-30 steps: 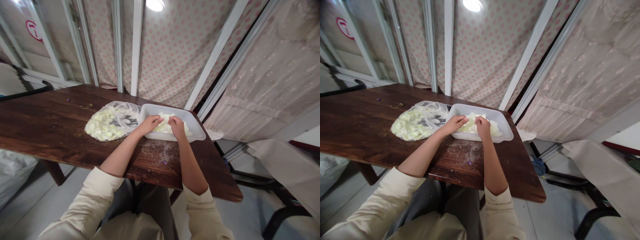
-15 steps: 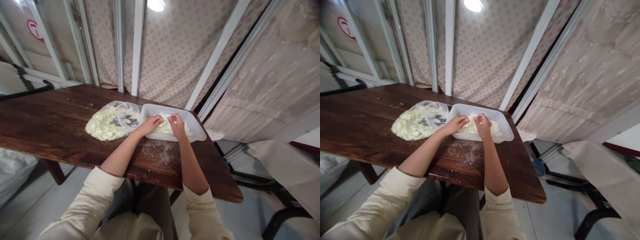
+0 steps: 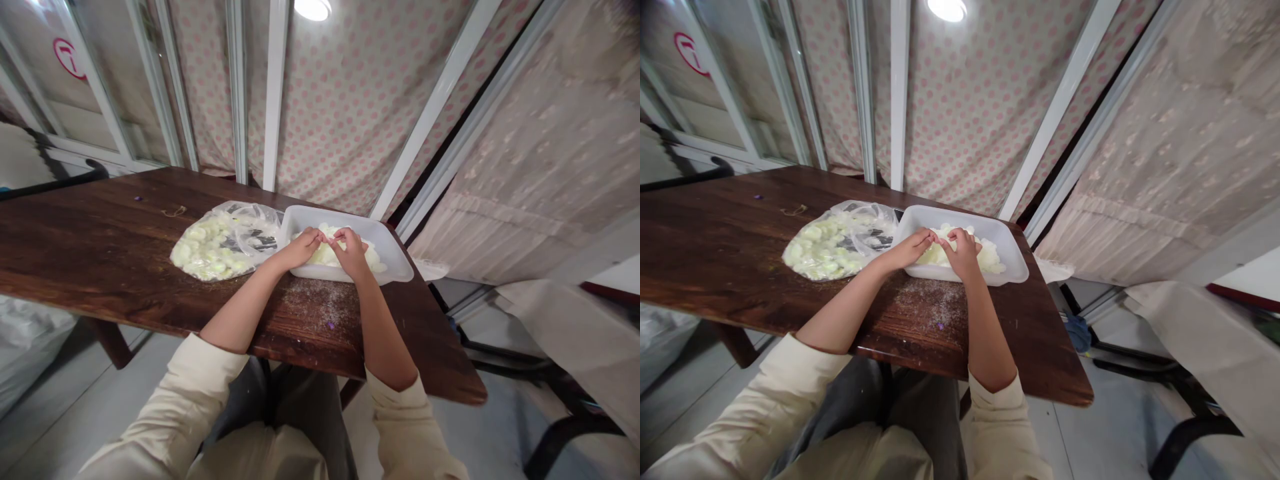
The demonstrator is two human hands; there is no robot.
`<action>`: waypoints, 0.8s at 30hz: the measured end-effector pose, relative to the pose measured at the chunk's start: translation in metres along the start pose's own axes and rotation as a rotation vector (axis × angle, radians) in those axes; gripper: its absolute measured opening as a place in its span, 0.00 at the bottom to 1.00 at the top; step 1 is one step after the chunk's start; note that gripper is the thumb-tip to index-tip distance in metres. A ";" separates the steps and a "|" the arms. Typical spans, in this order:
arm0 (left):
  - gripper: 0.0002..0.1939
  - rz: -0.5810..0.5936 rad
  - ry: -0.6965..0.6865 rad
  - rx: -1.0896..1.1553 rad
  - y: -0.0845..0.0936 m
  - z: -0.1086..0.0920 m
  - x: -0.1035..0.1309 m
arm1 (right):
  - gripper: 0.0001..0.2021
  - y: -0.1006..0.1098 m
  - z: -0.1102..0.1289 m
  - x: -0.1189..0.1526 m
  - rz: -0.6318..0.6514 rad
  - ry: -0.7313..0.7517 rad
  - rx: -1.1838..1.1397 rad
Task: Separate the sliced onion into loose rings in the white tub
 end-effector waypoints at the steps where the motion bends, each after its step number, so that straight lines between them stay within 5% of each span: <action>1: 0.15 -0.006 0.003 0.022 0.001 0.000 0.000 | 0.12 -0.003 0.007 0.001 0.029 0.056 0.010; 8: 0.13 -0.025 0.016 0.091 0.002 -0.003 0.003 | 0.12 -0.017 0.030 0.008 0.209 0.211 0.043; 20: 0.21 0.041 0.069 0.199 -0.005 0.001 0.007 | 0.14 -0.023 0.028 0.008 0.250 0.209 0.024; 24: 0.13 0.055 0.111 0.159 -0.005 0.004 0.005 | 0.14 -0.019 0.026 0.006 0.220 0.186 -0.024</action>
Point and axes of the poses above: each hand's wrist, its own x-axis away from the middle knuckle, its own y-axis out of the back of the hand, z = x × y, the point moved 10 cm from there along -x, towards the middle knuckle
